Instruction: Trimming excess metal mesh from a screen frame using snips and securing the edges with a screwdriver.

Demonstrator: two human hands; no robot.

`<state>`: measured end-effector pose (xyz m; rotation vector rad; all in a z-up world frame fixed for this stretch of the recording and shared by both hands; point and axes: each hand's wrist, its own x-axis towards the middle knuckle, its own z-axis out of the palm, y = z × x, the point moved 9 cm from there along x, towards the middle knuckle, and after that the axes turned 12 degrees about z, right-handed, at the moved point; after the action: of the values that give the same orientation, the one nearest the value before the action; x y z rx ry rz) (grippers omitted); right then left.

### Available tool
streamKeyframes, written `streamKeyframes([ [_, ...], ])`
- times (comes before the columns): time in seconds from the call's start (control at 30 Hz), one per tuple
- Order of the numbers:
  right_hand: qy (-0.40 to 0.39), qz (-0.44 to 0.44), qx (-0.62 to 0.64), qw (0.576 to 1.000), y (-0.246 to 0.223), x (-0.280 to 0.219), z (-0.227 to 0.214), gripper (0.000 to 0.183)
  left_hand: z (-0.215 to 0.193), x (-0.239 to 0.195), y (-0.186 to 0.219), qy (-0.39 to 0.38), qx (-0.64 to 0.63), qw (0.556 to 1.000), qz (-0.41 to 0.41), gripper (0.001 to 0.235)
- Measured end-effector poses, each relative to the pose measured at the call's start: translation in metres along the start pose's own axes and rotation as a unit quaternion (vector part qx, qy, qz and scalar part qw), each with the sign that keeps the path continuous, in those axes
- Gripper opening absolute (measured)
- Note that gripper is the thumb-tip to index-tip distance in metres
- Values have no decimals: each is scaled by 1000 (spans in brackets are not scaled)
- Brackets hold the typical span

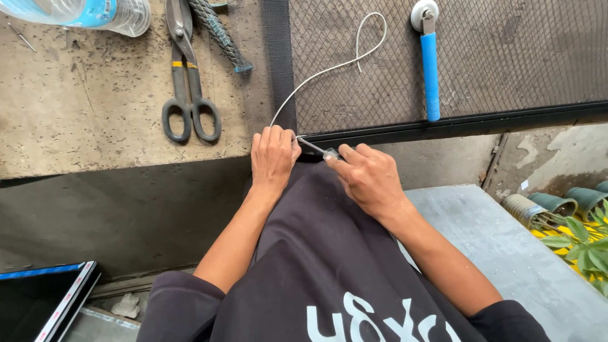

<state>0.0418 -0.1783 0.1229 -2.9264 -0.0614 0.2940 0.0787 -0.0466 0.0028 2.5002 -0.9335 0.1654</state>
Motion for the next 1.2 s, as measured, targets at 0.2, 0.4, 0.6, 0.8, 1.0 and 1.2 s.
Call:
streamKeyframes([
  [0.2, 44, -64, -40, 996, -22, 5, -3, 16, 3, 2, 6, -47, -3, 999, 17, 13],
  [0.4, 39, -69, -63, 995, -26, 26, 11, 10, 12, 2, 5, -51, -7, 998, 25, 16],
  [0.6, -88, 33, -4, 996, -19, 40, 2, 6, -12, 6, -10, 27, -185, 979, -87, 11],
  [0.8, -101, 110, -39, 988, -7, 29, -9, 12, -125, 30, -54, 164, 179, 963, -120, 29],
  [1.0, -141, 236, 77, 959, 20, 13, 0, 18, -43, 14, 0, -17, -44, 989, 143, 21],
  [1.2, -142, 286, 119, 940, 22, 14, 1, 18, 16, -23, -6, -83, -124, 978, 147, 46],
])
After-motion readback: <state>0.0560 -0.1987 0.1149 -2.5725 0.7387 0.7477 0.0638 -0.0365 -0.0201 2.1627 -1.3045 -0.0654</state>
